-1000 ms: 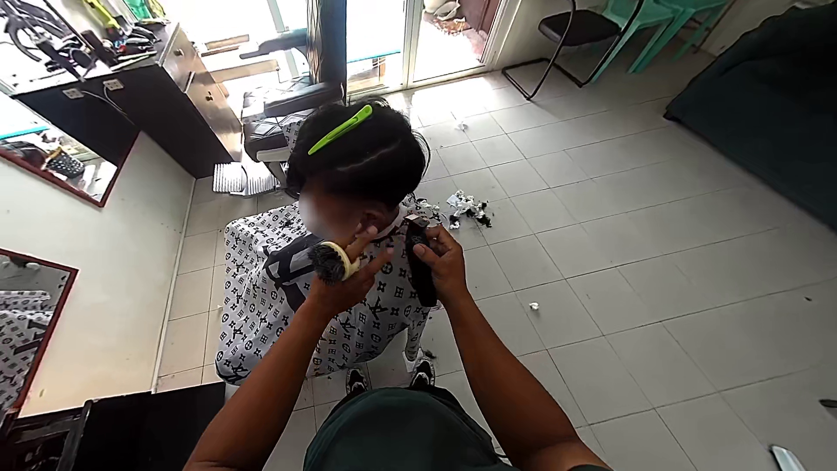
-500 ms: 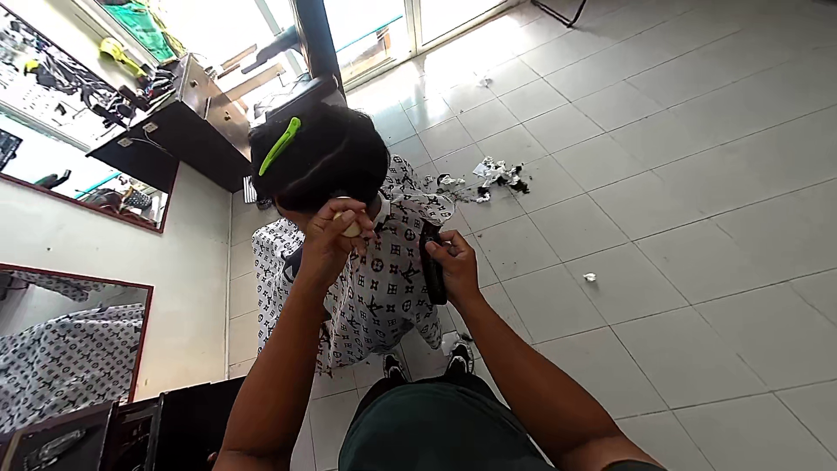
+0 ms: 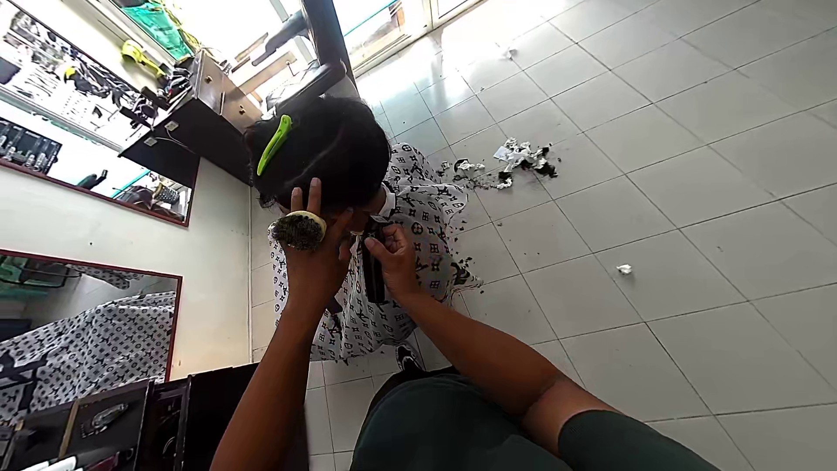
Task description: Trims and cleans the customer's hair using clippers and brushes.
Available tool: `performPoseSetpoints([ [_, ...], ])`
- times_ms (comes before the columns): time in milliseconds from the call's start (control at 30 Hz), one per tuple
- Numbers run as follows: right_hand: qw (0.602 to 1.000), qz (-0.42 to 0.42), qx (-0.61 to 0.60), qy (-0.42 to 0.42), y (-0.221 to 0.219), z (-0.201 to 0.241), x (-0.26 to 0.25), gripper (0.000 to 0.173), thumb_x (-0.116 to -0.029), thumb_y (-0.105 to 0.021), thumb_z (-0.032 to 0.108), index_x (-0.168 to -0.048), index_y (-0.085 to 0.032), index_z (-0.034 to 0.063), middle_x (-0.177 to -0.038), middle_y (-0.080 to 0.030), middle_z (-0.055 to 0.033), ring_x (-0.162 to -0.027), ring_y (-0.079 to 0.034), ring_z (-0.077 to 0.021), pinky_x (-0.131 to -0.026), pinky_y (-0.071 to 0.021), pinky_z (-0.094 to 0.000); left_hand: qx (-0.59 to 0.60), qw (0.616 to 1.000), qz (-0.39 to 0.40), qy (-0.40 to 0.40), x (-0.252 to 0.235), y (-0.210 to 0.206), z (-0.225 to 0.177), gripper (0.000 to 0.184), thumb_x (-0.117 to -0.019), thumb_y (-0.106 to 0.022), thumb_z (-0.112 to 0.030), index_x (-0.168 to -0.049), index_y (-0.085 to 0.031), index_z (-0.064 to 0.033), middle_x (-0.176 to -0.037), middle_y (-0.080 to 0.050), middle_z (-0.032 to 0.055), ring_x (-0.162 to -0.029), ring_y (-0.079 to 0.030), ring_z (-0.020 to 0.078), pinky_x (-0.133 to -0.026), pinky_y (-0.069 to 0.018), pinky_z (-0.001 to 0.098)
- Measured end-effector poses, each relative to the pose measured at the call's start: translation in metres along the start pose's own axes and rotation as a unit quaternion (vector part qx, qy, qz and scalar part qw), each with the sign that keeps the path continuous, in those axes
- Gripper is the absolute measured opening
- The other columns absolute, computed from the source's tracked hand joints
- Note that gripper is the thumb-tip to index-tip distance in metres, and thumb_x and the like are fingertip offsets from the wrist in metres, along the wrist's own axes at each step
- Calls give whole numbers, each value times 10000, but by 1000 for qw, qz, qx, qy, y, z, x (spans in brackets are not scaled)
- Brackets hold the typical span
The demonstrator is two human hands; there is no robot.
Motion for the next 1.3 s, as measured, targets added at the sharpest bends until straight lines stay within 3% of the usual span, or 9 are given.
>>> performPoseSetpoints([
  [133, 1000, 3, -12, 9, -17, -3, -2, 209, -887, -712, 55, -1000, -538, 81, -738, -633, 22, -640, -621, -34, -629, -547, -221, -5, 999, 18, 39, 17, -4, 12, 458, -865, -737, -153, -1297, -715, -302, -1716, -164, 124, -1582, -99, 380, -1172, -182, 696],
  [500, 999, -4, -34, 21, -24, -12, -7, 244, -865, -743, 53, -998, -543, 96, -772, -649, 17, -667, -629, -32, -635, -546, -209, -34, 997, 39, 54, 36, -12, 27, 608, -887, -684, -158, -1444, -591, -384, -1719, -145, 130, -1575, -110, 409, -1153, -228, 681],
  [667, 999, 2, -30, 30, -24, -11, -9, 249, -868, -740, 71, -1014, -540, 100, -789, -637, 32, -691, -626, -22, -657, -547, -208, -41, 997, 42, 49, 36, -14, 26, 643, -871, -679, -139, -1457, -577, -383, -1717, -141, 149, -1570, -117, 425, -1137, -246, 694],
  [1100, 999, 3, -42, 25, -26, -11, -9, 249, -875, -741, 93, -1026, -543, 108, -784, -649, 32, -679, -630, -20, -630, -540, -200, -31, 997, 45, 49, 36, -16, 26, 681, -846, -709, -124, -1464, -572, -375, -1717, -126, 163, -1574, -106, 415, -1149, -231, 678],
  [1300, 997, 31, -36, 64, -30, -4, -4, 264, -853, -754, 102, -1009, -541, 120, -789, -651, 45, -698, -634, -9, -655, -545, -195, -35, 997, 53, 54, 37, -19, 28, 673, -867, -689, -147, -1484, -549, -380, -1720, -121, 153, -1576, -93, 415, -1147, -210, 699],
])
Point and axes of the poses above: each hand's wrist, its own x-axis away from the middle knuckle, its own y-axis out of the back of the hand, z = x × y, the point moved 8 cm from there along -x, towards the middle knuckle
